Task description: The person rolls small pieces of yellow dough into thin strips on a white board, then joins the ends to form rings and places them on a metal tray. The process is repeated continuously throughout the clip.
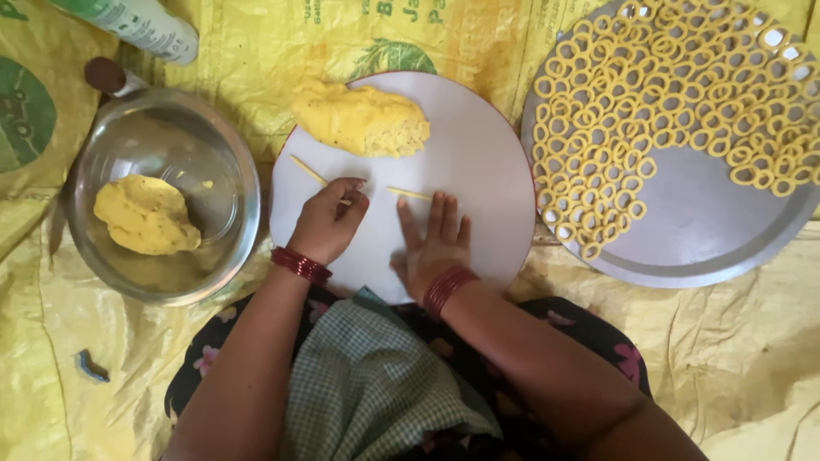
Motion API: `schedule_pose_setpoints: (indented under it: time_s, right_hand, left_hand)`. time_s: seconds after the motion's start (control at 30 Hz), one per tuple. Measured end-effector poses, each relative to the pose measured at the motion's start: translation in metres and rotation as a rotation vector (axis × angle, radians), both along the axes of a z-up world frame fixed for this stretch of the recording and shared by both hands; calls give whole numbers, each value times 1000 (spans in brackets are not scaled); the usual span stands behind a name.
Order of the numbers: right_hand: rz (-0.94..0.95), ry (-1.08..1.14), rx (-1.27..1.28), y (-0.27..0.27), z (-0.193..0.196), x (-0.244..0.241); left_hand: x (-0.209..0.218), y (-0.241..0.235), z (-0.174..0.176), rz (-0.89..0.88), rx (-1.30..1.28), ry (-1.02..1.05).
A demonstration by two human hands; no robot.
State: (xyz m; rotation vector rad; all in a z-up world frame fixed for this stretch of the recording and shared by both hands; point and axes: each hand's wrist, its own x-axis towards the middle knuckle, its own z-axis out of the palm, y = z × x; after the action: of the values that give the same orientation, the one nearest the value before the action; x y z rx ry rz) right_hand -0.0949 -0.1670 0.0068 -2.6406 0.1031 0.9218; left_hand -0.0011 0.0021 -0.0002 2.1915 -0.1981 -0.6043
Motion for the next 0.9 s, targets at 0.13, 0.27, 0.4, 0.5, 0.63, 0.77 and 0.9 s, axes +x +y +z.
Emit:
schedule_pose_setpoints:
  time_s: [0.13,0.27,0.4,0.5,0.63,0.77,0.9]
  right_hand:
    - [134,13,58,16,15,-26]
    - [40,-90,14,-2,17,-19]
    - [-120,-127,-27,-54,9,12]
    - [-305,-343,153,-85,12,27]
    - [-479,-382,194,-118,19,37]
    - [-542,-415,420,-134,13,38]
    - [-526,-425,589,-146,0,39]
  left_hand:
    - [0,0,-1,-38,72,-76]
    - [-8,-6,2,-153,112,-171]
    - [-16,-10,3,-326,224,-250]
    - [-18,-13,2,-360,241,-210]
    - [-19,-14,4,-330,212,-210]
    - [-16,-14,5,-317,211,-169]
    - [-17,-13,7,-261,156,-132]
